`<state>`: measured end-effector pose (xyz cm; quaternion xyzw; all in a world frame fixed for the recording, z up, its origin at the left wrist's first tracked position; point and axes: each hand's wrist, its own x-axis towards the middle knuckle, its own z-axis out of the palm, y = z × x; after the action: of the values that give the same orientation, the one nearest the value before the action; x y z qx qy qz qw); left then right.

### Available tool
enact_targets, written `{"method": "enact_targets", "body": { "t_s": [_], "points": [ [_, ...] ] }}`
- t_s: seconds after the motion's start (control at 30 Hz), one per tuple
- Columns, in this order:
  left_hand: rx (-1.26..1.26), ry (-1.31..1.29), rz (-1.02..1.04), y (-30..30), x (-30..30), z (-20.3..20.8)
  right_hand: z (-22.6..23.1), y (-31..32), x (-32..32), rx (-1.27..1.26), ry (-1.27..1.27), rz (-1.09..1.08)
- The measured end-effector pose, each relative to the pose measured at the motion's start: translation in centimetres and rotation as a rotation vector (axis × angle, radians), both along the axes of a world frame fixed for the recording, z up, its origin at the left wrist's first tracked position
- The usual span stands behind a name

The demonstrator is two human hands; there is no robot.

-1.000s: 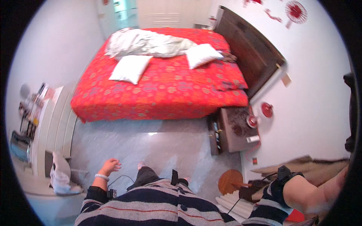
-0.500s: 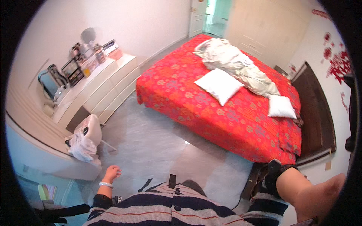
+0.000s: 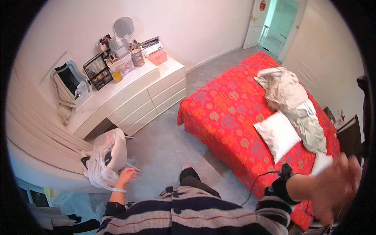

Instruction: The person folds several pairs of socks on a bed, places them into a drawer, then folds a white shirt and hangs it on a hanger on a balcony drying rack.

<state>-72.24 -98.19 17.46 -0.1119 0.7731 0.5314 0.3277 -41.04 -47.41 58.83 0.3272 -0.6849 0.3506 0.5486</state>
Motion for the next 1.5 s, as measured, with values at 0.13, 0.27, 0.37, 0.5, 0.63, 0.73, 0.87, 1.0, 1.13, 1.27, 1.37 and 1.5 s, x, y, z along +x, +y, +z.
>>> {"method": "enact_targets", "body": {
  "t_s": [0.13,0.27,0.37,0.5,0.63,0.73,0.87,1.0,1.13,1.27,1.37,1.5],
  "points": [
    [0.057,0.084,0.273,-2.9,-7.6,0.0,-9.7,11.5,-16.7,-0.569,-0.246,-0.141],
    [-0.058,0.093,0.398,-6.1,-14.0,-1.3,-22.0,15.8,-30.2,-0.996,-0.616,0.042],
    [-0.042,0.021,0.697,-5.5,-21.3,-3.2,-27.4,19.5,-38.9,-1.18,-0.807,-0.086],
    [0.055,0.012,0.504,-1.1,-38.3,-5.7,-30.8,24.2,-49.6,-1.315,-0.654,-0.104],
    [-0.343,0.244,-0.128,9.6,-59.2,-4.1,-34.2,26.8,-56.7,-1.403,-0.68,-0.619],
    [-0.007,0.177,-0.109,21.2,-69.9,-1.7,-36.3,27.4,-58.4,-1.551,-0.691,-0.738],
    [0.058,0.047,-0.399,35.5,-79.2,1.5,-37.2,27.5,-57.2,-1.691,-0.548,-0.895],
    [0.099,-0.027,-0.564,50.2,-82.7,2.3,-38.9,30.3,-56.5,-1.864,-0.463,-1.003],
    [0.118,0.004,-0.715,63.4,-84.2,1.6,-43.4,38.7,-56.8,-1.919,-0.449,-1.084],
    [0.043,-0.005,-0.854,76.8,-86.4,2.0,-48.1,53.7,-56.5,-1.925,-0.265,-1.215],
    [-0.218,-0.083,-0.807,87.0,-87.0,3.0,-49.3,67.6,-53.8,-1.938,-0.284,-1.585],
    [-0.158,-0.065,-1.002,99.7,-86.6,3.8,-46.6,82.1,-50.0,-0.984,-0.771,-2.646]
  ]
}}
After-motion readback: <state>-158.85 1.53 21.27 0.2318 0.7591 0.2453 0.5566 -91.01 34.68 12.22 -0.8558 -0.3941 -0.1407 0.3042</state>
